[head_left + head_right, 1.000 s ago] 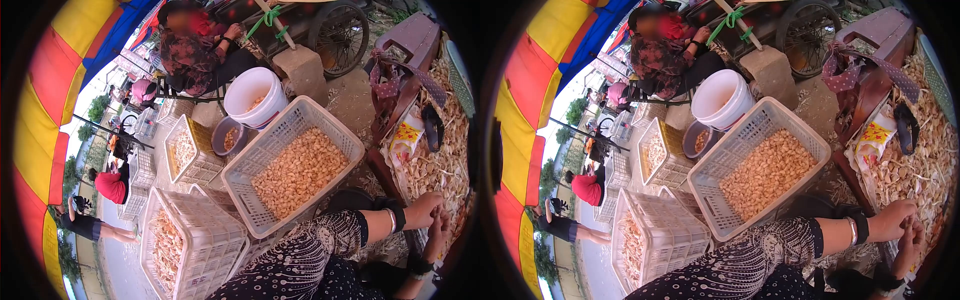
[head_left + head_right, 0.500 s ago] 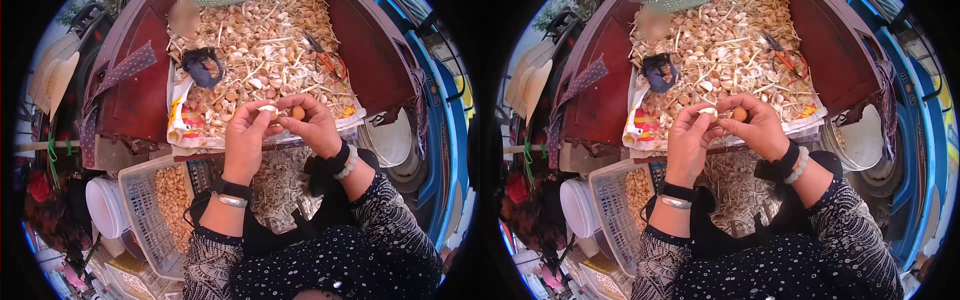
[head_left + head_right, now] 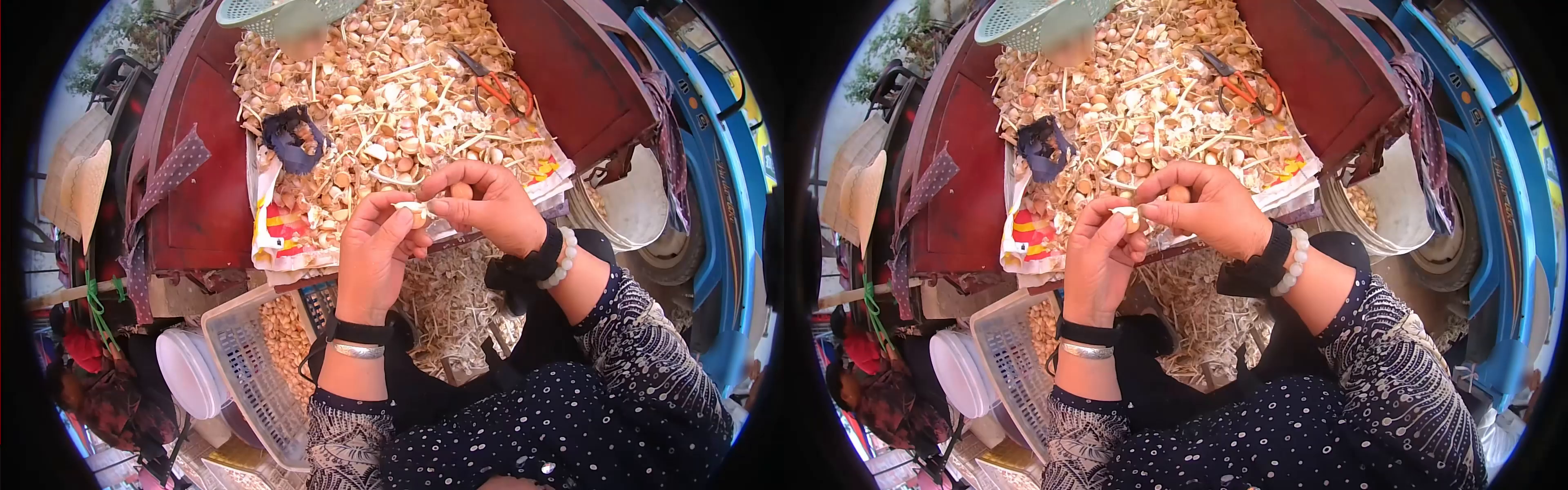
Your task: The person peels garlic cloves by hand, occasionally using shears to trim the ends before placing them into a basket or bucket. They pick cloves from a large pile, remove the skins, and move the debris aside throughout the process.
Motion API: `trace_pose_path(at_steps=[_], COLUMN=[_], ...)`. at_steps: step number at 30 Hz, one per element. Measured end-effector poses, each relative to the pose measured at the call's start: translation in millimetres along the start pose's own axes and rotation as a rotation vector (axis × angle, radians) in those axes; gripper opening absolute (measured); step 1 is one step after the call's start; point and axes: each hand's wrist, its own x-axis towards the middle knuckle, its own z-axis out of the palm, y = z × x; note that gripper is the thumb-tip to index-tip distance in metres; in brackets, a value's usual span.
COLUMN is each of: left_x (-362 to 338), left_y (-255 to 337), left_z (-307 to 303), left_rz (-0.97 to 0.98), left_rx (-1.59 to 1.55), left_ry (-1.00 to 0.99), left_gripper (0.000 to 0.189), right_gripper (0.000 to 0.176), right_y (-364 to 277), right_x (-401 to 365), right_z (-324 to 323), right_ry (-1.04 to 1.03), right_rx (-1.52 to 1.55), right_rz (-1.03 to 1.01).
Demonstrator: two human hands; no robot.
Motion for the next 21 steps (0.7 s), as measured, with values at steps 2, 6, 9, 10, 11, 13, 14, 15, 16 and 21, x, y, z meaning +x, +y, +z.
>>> trace_pose_path(at_steps=[2, 6, 9, 10, 11, 13, 14, 15, 16, 21], left_x=[-16, -61, -60, -73, -84, -99, -103, -105, -106, -112], left_y=[11, 52, 46, 40, 39, 49, 51, 50, 48, 43], left_z=[16, 61, 68, 75, 80, 80, 80, 81, 82, 90], left_rz=[-0.028, -0.045, 0.291, 0.285, 0.278, 0.16, 0.035, 0.036, 0.043, 0.083], left_rx=[-0.085, -0.176, -0.197, -0.271, -0.345, -0.351, -0.355, -0.36, -0.379, -0.464], left_ry=[-0.097, -0.648, -1.021, -0.958, -0.894, -0.86, -0.83, -0.822, -0.818, -0.82], left_gripper=[0.022, 0.026, 0.017, 0.021, 0.025, 0.023, 0.021, 0.021, 0.02, 0.017], right_gripper=[0.015, 0.011, 0.012, 0.013, 0.013, 0.014, 0.017, 0.02, 0.027, 0.03], right_y=[-14, -14, -9, -6, -4, -8, -11, -12, -8, -3], right_x=[0, 4, 5, 5, 6, 7, 7, 8, 10, 5], right_z=[-3, -19, -19, -18, -18, -15, -13, -11, -16, -12], right_ry=[0.063, 0.223, 0.199, 0.179, 0.158, 0.145, 0.155, 0.163, 0.113, 0.062], right_rx=[0.119, 0.157, 0.134, 0.072, 0.012, 0.038, 0.193, 0.349, 0.378, 0.319], right_rz=[0.075, 0.04, 0.069, 0.066, 0.064, 0.077, 0.108, 0.136, 0.128, 0.122])
